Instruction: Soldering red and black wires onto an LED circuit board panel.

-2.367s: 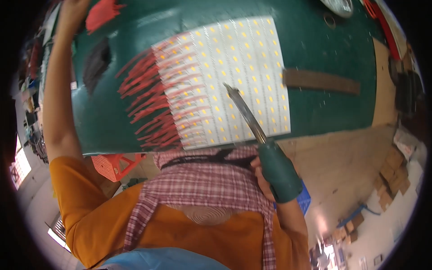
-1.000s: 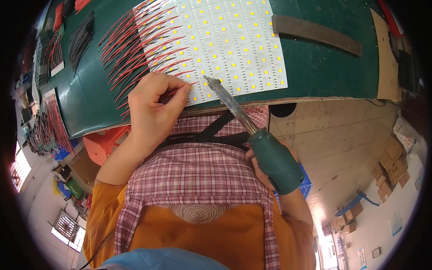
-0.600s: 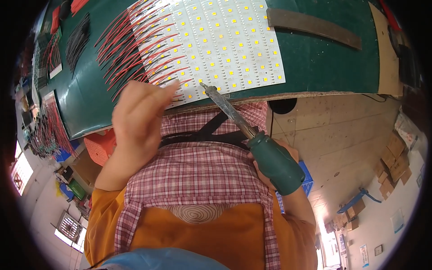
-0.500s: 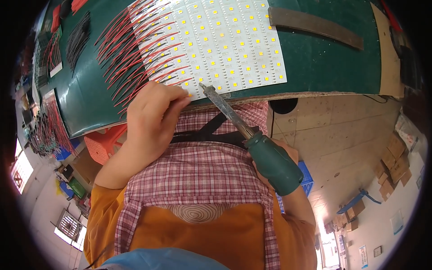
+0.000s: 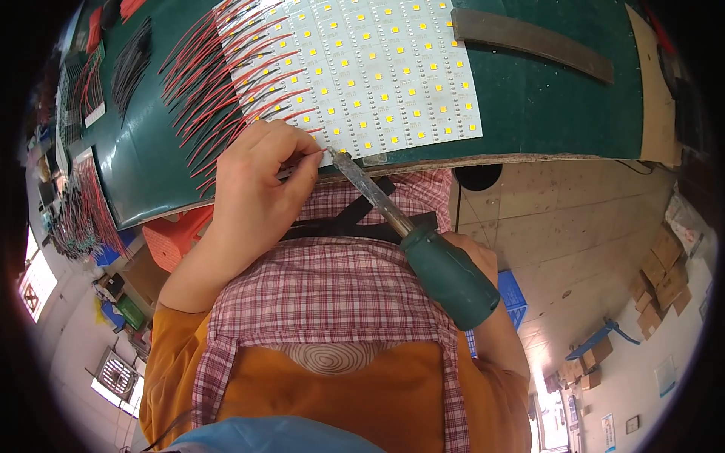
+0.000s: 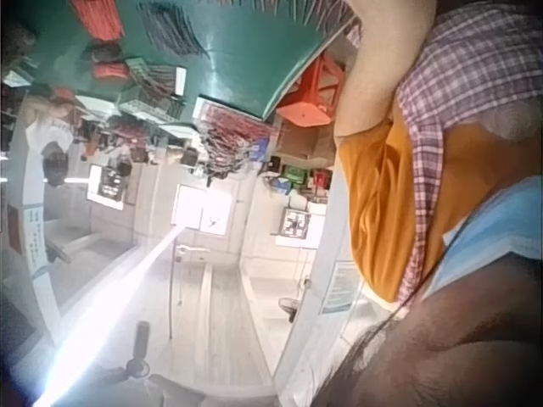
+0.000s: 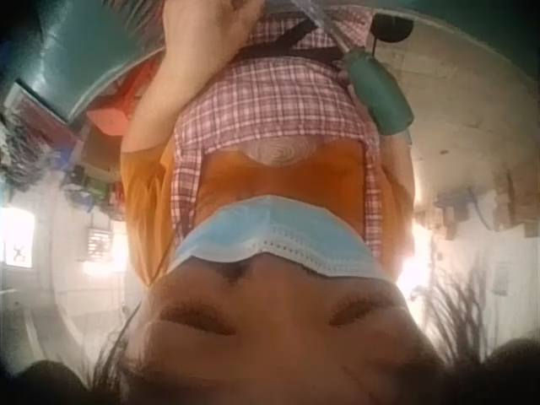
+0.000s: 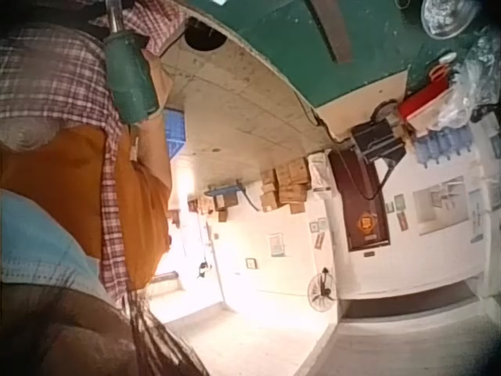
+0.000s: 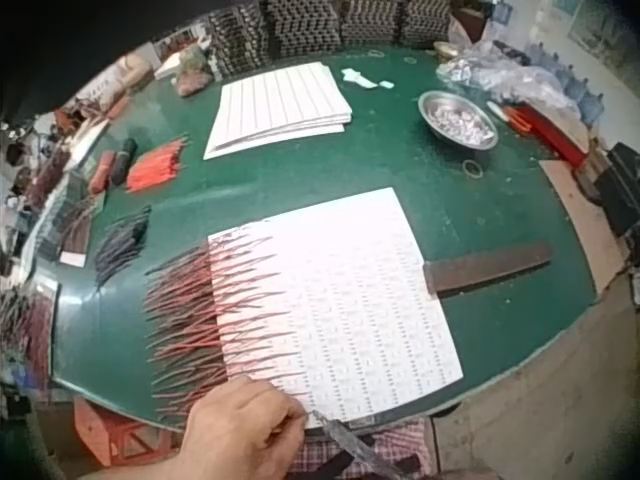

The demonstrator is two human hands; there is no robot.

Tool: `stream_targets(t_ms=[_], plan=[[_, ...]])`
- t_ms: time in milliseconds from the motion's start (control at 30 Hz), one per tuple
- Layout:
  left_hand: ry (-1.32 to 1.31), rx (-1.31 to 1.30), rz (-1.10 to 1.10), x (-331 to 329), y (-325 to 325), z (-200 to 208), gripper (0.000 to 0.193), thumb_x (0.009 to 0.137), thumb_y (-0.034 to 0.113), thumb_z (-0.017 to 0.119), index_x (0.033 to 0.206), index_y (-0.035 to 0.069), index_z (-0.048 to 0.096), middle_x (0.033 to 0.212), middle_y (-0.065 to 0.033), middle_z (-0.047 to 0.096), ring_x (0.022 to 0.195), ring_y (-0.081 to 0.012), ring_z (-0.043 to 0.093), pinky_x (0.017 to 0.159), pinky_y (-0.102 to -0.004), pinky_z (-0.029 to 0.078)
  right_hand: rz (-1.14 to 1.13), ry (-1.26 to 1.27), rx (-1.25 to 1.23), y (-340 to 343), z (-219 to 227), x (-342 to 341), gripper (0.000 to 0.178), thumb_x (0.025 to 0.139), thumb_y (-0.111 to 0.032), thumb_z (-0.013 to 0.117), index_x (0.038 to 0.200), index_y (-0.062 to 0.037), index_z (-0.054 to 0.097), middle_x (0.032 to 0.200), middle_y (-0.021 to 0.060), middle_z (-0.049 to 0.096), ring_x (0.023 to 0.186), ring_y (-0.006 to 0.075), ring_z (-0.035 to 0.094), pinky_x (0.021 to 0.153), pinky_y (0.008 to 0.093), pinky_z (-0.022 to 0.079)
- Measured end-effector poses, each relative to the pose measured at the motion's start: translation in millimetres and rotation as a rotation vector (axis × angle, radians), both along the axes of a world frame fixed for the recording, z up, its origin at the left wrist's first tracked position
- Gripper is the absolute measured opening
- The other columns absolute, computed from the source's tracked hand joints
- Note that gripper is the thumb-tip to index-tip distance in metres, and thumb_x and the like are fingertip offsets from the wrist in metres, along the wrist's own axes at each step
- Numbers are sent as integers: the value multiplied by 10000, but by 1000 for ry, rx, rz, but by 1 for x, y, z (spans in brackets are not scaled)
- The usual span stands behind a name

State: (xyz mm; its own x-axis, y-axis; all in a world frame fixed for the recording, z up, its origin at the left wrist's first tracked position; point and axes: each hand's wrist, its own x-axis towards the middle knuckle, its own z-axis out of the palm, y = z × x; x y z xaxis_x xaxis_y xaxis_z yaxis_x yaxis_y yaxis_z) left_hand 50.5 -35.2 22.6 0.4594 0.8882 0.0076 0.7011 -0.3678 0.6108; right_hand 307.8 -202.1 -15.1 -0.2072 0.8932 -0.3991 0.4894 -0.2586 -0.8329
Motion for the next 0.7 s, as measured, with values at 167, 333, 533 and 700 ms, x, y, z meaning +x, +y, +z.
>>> stream_targets(t_ms=[167, 333, 533, 700], plan=[[48, -12, -3, 3, 3, 2, 96, 774, -6, 727, 830, 26, 657, 803, -114, 668, 766, -299, 646, 671, -391, 509, 28, -95, 29, 10, 6, -3, 239, 816, -173, 731, 1013, -55, 669, 893, 109, 727, 821, 257, 701, 735, 349, 557], [38, -16, -7, 2, 8, 0, 95, 769, 1, 727, 830, 32, 659, 804, -117, 666, 765, -308, 642, 666, -396, 507, -67, -33, 6, 4, 1, -4, 241, 755, -135, 739, 994, -114, 720, 873, 76, 735, 826, 300, 719, 727, 354, 572], [70, 23, 12, 4, 2, -5, 98, 774, 72, 694, 808, 59, 603, 769, -137, 603, 750, -355, 612, 658, -463, 496, -229, 308, 89, 4, -7, 0, 189, 881, 0, 646, 1068, 2, 670, 929, 116, 720, 853, 227, 718, 754, 343, 574], [-16, 185, -39, 12, -7, -24, 149, 727, 107, 675, 805, 73, 553, 785, -95, 559, 731, -316, 581, 648, -466, 467, -329, 415, 18, 16, -5, 3, 198, 917, 13, 617, 1114, 19, 639, 968, 104, 694, 850, 176, 653, 774, 312, 529]])
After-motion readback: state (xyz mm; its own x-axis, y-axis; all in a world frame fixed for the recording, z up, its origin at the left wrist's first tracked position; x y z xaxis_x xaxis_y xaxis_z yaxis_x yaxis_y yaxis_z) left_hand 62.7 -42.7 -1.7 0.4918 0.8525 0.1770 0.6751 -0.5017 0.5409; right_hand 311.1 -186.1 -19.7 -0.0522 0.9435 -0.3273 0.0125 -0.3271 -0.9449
